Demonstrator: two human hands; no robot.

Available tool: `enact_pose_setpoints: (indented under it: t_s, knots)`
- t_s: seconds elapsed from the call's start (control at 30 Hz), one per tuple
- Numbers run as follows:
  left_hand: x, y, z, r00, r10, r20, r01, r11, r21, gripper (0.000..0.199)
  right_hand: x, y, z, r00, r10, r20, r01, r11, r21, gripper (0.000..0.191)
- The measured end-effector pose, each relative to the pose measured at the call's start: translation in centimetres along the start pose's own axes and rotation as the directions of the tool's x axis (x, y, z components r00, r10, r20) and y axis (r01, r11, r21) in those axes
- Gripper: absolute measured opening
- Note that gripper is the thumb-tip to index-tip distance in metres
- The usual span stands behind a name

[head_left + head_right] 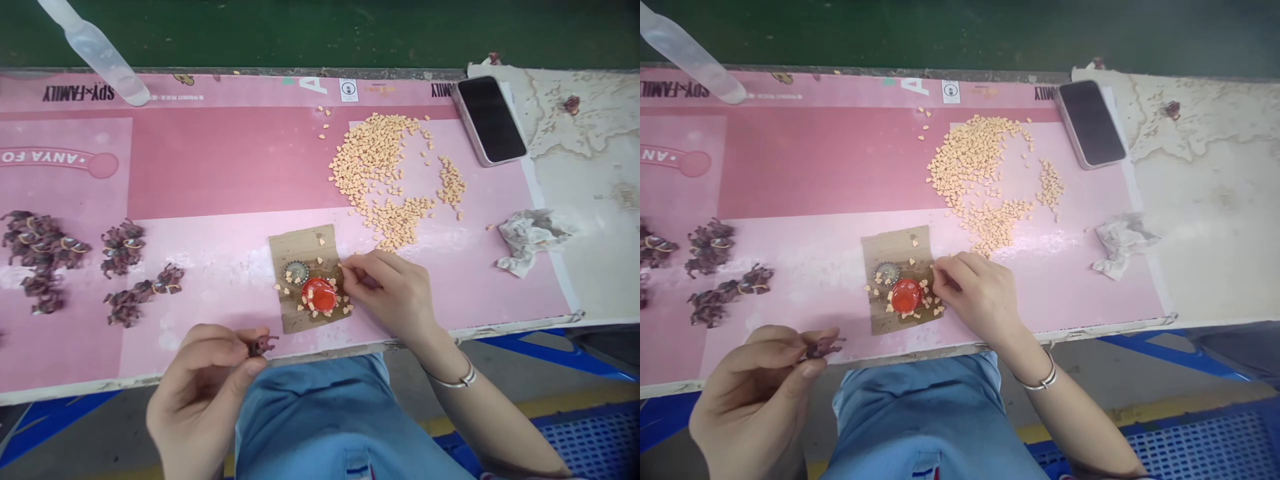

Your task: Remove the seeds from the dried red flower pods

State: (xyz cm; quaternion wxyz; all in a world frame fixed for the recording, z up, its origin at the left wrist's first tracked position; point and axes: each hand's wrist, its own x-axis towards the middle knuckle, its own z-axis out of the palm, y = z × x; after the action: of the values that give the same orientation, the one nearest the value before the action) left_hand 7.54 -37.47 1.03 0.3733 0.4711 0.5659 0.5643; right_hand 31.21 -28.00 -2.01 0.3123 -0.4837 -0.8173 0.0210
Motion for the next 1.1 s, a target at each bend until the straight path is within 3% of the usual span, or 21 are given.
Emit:
enact_pose_setpoints:
  t_s: [0.13, 0.33, 0.47, 0.83, 1.1]
  knots:
    - [0.1, 0.0, -0.1, 0.997, -0.025, 0.071, 0.028, 0.999, -0.036, 0.015, -0.1, 0.0, 0.0, 1.000, 0.000, -0.002, 0.000, 1.000, -0.022, 0.020]
    - [0.4, 0.1, 0.4, 0.993, -0.072, 0.094, 0.084, 0.989, -0.124, 0.012, 0.0, 0.0, -0.1, 0.999, -0.036, -0.012, 0.035, 0.998, -0.050, 0.020]
    - [0.7, 0.6, 1.3, 0.991, -0.066, 0.115, 0.085, 0.983, -0.161, 0.006, 0.5, -0.6, -1.0, 0.999, -0.004, -0.050, 0.006, 0.999, 0.041, 0.016]
    - [0.7, 1.3, 3.6, 0.970, -0.162, 0.178, 0.214, 0.921, -0.327, 0.012, 1.8, -4.6, -4.6, 0.994, 0.094, 0.052, -0.107, 0.918, 0.382, 0.020]
    - [0.8, 1.4, 3.3, 0.934, -0.299, 0.198, 0.353, 0.859, -0.370, 0.008, 1.5, -6.7, -4.4, 1.000, -0.014, -0.010, 0.017, 0.900, 0.435, 0.022]
